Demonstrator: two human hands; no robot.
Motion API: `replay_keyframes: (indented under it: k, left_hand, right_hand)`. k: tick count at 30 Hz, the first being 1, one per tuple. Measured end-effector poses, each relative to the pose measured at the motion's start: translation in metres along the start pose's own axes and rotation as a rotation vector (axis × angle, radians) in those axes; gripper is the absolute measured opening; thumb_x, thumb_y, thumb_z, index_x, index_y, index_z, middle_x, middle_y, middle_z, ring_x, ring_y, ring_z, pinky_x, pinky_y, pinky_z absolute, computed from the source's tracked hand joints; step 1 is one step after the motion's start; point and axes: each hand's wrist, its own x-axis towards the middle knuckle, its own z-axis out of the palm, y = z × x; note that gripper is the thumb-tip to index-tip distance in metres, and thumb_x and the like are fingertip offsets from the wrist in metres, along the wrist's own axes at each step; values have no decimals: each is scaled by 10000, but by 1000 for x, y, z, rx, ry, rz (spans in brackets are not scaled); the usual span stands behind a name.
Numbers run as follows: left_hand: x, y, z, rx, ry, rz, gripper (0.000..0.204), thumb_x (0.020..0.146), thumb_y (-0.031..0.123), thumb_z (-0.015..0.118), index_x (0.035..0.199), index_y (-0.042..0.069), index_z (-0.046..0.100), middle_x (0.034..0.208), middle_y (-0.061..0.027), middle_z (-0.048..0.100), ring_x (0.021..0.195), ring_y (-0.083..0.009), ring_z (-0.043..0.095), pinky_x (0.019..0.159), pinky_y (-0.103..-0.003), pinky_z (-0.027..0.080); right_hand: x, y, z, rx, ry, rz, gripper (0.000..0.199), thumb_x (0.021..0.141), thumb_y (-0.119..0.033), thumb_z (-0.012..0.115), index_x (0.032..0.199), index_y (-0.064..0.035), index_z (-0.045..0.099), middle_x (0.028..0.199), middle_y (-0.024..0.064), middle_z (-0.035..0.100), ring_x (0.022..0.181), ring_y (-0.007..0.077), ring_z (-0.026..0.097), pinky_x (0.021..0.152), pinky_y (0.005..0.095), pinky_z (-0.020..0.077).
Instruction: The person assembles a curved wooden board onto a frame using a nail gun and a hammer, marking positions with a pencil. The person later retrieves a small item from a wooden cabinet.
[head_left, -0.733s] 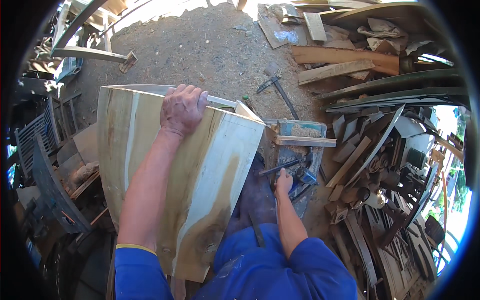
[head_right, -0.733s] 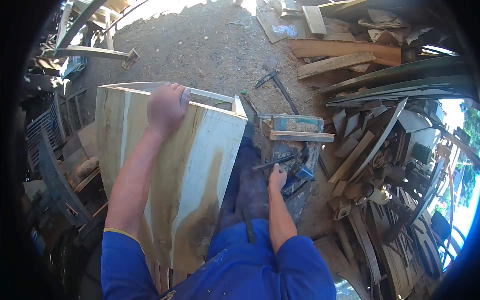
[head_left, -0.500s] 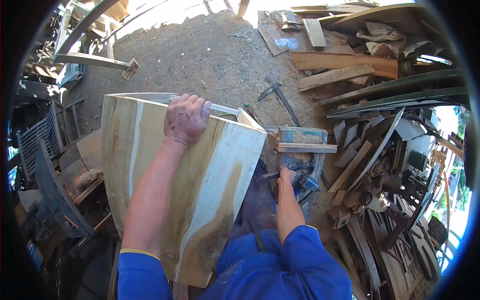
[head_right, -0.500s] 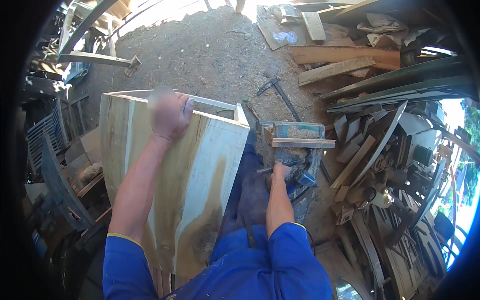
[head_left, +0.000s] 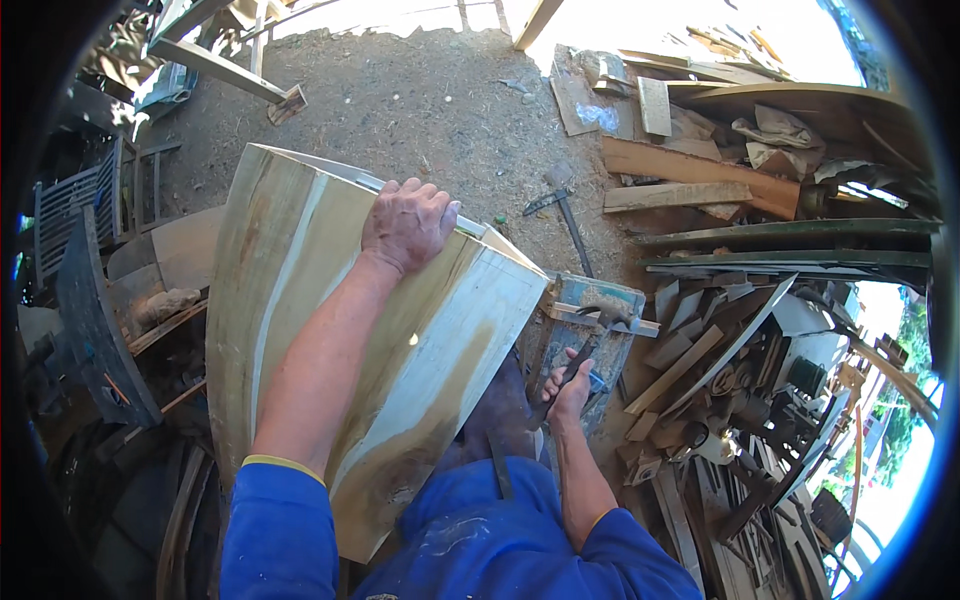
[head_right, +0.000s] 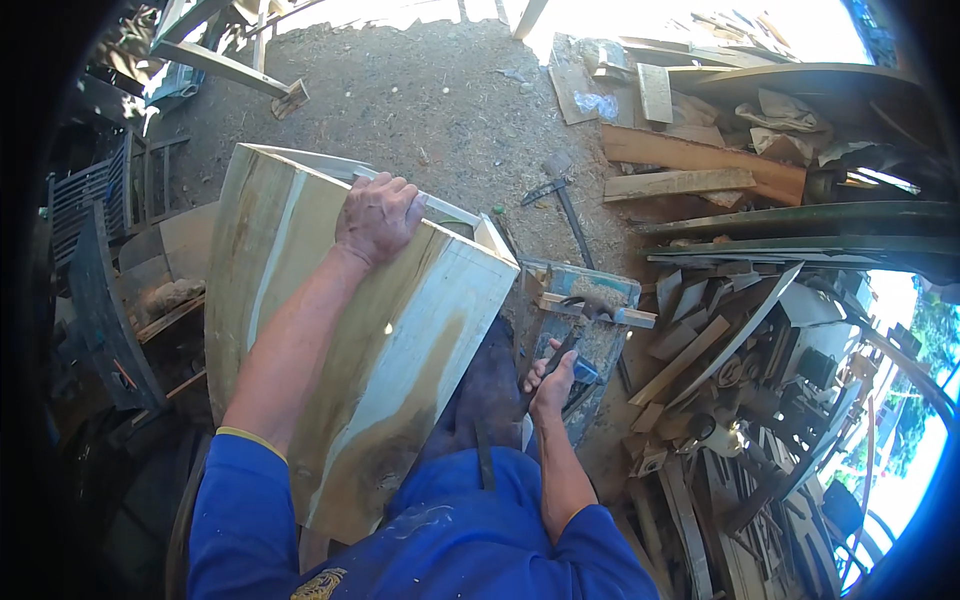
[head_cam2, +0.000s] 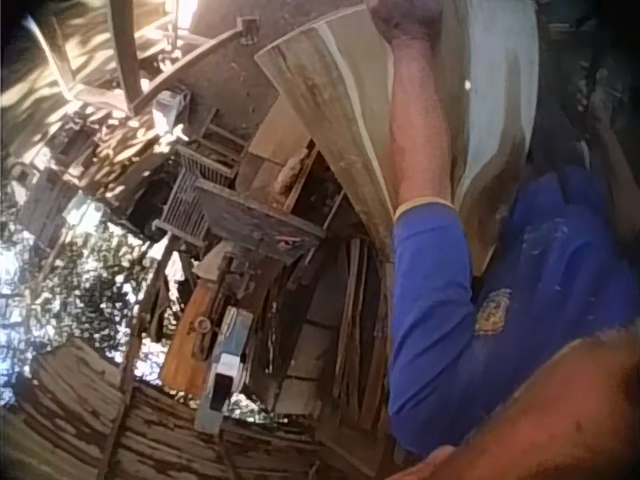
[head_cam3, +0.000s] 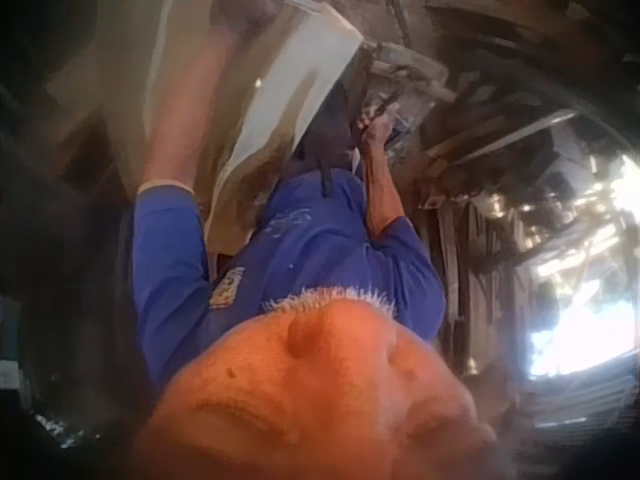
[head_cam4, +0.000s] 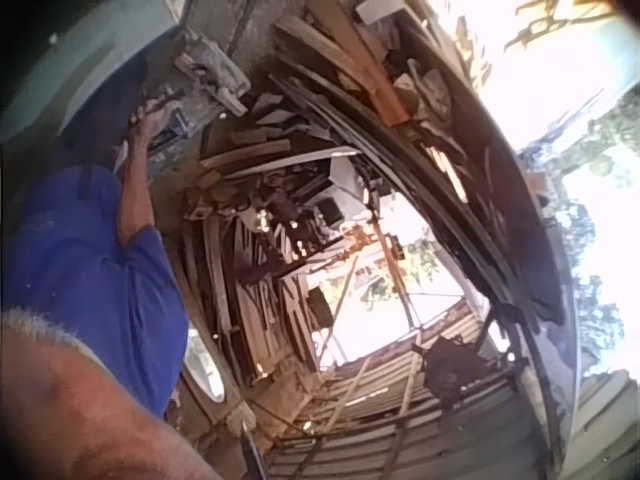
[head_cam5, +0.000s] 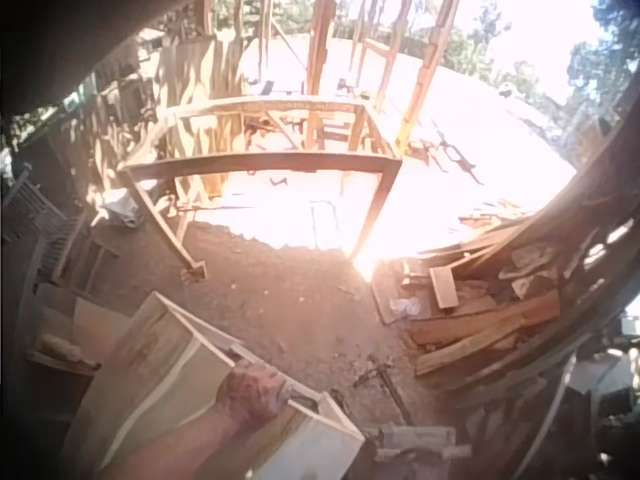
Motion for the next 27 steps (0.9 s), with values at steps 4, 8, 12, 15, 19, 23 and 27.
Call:
replay_keyframes:
  k: [4, 8, 12, 15, 19, 23, 27]
  left_hand:
    - [-2, 0, -1, 1, 12, -4, 313, 988, 321, 532, 793, 111, 658, 802, -64, 648, 863, -249, 637, 826, -427, 485]
    - [-4, -2, 1, 1, -3, -21, 330, 997, 344, 516, 809, 125, 675, 834, -56, 672, 885, -231, 645, 834, -410, 485]
    - [-2, -1, -1, -22, -4, -21, 325, 993, 343, 521, 810, 129, 683, 844, -50, 682, 888, -223, 646, 830, -398, 484]
    - [-4, -1, 0, -32, 18, -17, 304, 979, 326, 542, 793, 124, 673, 823, -50, 670, 866, -229, 639, 816, -400, 482]
    - [-6, -3, 0, -22, 15, -20, 302, 975, 327, 542, 797, 122, 674, 825, -47, 671, 865, -223, 639, 812, -397, 479]
    - [-6, 0, 2, -22, -3, -20, 301, 976, 330, 539, 807, 124, 678, 821, -45, 668, 871, -219, 639, 817, -400, 477]
    - [-7, -4, 4, -35, 21, -20, 307, 983, 328, 530, 803, 127, 675, 819, -45, 666, 875, -218, 639, 818, -401, 476]
  right_hand:
    - [-26, -46, 14, -254, -278, -361, 503, 1059, -503, 476, 1195, -20, 519, 737, 23, 494, 534, 109, 462, 474, 279, 421]
    - [-62, -103, 54, -504, -412, -489, 396, 1042, -418, 566, 1089, -25, 559, 832, 41, 557, 684, 116, 538, 627, 272, 486]
    - [-70, -122, 92, -545, -386, -1110, 375, 1008, -380, 638, 1074, -27, 532, 834, 61, 568, 638, 109, 544, 561, 248, 476]
    - [-111, -155, 124, -385, -492, -859, 445, 965, -400, 698, 1070, -13, 504, 788, 63, 584, 552, 96, 506, 499, 231, 429]
    - [-122, -139, 124, -404, -367, -1009, 618, 984, -467, 641, 1298, 21, 428, 742, 49, 570, 530, 75, 512, 473, 215, 430]
    - [-63, -91, 87, -1285, -469, -1142, 393, 1055, -301, 548, 1306, -4, 488, 692, 61, 550, 516, 192, 522, 480, 364, 436]
    - [-71, -95, 110, -1554, -433, -710, 367, 1050, -285, 529, 1292, -9, 515, 840, 195, 647, 709, 366, 654, 623, 455, 511]
